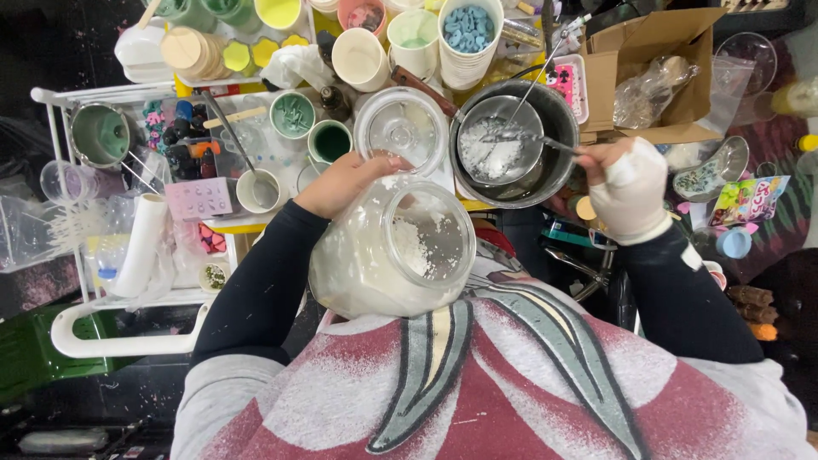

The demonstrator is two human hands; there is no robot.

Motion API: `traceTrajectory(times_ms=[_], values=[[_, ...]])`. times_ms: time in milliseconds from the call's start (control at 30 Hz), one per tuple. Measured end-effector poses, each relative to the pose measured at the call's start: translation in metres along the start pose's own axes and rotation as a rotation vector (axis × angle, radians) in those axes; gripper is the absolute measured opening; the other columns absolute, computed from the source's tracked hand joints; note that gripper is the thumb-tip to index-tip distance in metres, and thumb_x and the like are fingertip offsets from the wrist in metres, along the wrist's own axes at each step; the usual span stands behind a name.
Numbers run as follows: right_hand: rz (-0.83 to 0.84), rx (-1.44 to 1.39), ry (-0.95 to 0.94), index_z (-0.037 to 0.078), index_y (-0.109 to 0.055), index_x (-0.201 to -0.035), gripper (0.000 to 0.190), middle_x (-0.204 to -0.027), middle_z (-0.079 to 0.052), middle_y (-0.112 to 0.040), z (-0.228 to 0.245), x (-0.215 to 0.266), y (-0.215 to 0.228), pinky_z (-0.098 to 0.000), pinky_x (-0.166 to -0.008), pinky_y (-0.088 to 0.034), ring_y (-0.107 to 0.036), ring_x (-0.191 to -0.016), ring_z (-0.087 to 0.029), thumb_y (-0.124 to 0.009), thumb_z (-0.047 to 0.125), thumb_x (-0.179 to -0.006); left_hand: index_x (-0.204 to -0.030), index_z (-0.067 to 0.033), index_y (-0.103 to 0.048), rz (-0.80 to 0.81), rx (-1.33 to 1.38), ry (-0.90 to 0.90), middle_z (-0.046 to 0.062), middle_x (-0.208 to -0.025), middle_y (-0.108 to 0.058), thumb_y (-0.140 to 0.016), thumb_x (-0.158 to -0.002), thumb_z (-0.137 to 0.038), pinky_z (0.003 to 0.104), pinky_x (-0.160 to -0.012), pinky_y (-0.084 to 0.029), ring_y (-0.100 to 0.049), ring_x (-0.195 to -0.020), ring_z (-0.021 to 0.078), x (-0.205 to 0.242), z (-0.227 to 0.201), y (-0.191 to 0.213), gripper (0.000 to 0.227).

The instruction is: Measuring white wax additive powder from a large jar into a melting pot using a spoon.

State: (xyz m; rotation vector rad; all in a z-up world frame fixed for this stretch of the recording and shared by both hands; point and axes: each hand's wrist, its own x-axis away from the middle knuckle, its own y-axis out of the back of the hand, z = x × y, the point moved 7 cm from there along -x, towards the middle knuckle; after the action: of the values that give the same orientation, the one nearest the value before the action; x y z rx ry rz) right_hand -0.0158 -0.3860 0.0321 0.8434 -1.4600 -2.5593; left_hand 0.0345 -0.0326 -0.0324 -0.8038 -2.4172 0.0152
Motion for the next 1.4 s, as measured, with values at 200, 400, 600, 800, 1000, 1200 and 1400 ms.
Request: traceTrajectory(times_ms=[200, 400, 600, 800, 1000, 1200, 1400], values=[[0.154, -0.210, -0.109, 0.006, -0.069, -0.098, 0.011, -0.086, -0.006, -0.068, 0.059, -0.037, 0.042, -0.0353, -0.069, -0.050, -0.066, -0.076, -0.024, -0.076, 0.013, -0.102, -0.124, 0.0005, -0.071, 0.009, 0.045, 0.041, 0.010, -0.120, -0.074, -0.056, -0.098, -0.025, 0.029, -0.095, -0.053, -0.069, -0.106, 0.0164, -0.001, 0.010, 0.000, 0.039], [0.320, -0.052, 0.515, 0.009, -0.072, -0.092, 0.015, -0.073, 0.000, -0.066, 0.175, -0.088, 0.023, -0.0346, -0.069, -0.050, -0.062, -0.070, -0.020, -0.074, 0.021, -0.084, -0.122, -0.0039, -0.075, 0.000, -0.191, -0.036, 0.007, -0.121, -0.076, -0.055, -0.100, -0.033, 0.025, -0.098, -0.050, -0.069, -0.109, 0.0125, 0.002, 0.004, 0.003, 0.042], [0.326, 0.174, 0.888, 0.010, -0.070, -0.089, 0.014, -0.075, 0.001, -0.063, 0.233, -0.094, -0.030, -0.0294, -0.062, -0.048, -0.061, -0.070, -0.015, -0.064, 0.020, -0.082, -0.119, -0.0014, -0.075, 0.052, -0.044, 0.000, 0.009, -0.114, -0.076, -0.061, -0.096, -0.037, 0.028, -0.092, -0.053, -0.070, -0.101, 0.0144, 0.001, 0.013, -0.004, 0.044], [0.814, 0.088, 0.657, 0.011, -0.072, -0.097, 0.021, -0.093, -0.009, -0.069, 0.231, -0.046, -0.124, -0.0381, -0.076, -0.053, -0.068, -0.086, -0.026, -0.059, 0.022, -0.084, -0.117, -0.0058, -0.077, 0.037, -0.229, -0.044, 0.005, -0.107, -0.078, -0.060, -0.096, -0.041, 0.025, -0.090, -0.052, -0.069, -0.096, 0.0125, 0.015, 0.009, 0.000, 0.044], [0.789, -0.262, 0.632, 0.011, -0.076, -0.096, 0.028, -0.094, -0.013, -0.072, 0.227, -0.044, -0.117, -0.0428, -0.079, -0.054, -0.069, -0.086, -0.033, -0.068, 0.022, -0.071, -0.114, -0.0054, -0.078, 0.061, -0.267, -0.051, 0.005, -0.104, -0.078, -0.061, -0.095, -0.042, 0.025, -0.088, -0.051, -0.068, -0.093, 0.0119, 0.015, 0.009, -0.002, 0.045], [1.118, -0.181, 0.343, 0.010, -0.073, -0.088, 0.017, -0.073, -0.013, -0.068, 0.232, -0.077, -0.083, -0.0437, -0.068, -0.055, -0.069, -0.071, -0.035, -0.069, 0.023, -0.079, -0.116, -0.0058, -0.078, 0.075, -0.225, -0.026, 0.005, -0.106, -0.078, -0.061, -0.095, -0.042, 0.025, -0.089, -0.052, -0.068, -0.094, 0.0114, 0.010, 0.015, 0.001, 0.045], [0.985, -0.297, 0.116, 0.009, -0.074, -0.091, 0.025, -0.068, -0.017, -0.066, 0.209, -0.102, -0.062, -0.0456, -0.062, -0.052, -0.067, -0.064, -0.037, -0.064, 0.032, -0.093, -0.118, -0.0048, -0.077, 0.100, -0.187, -0.009, 0.005, -0.109, -0.078, -0.060, -0.096, -0.040, 0.025, -0.091, -0.052, -0.070, -0.098, 0.0117, 0.006, 0.013, 0.001, 0.044]])
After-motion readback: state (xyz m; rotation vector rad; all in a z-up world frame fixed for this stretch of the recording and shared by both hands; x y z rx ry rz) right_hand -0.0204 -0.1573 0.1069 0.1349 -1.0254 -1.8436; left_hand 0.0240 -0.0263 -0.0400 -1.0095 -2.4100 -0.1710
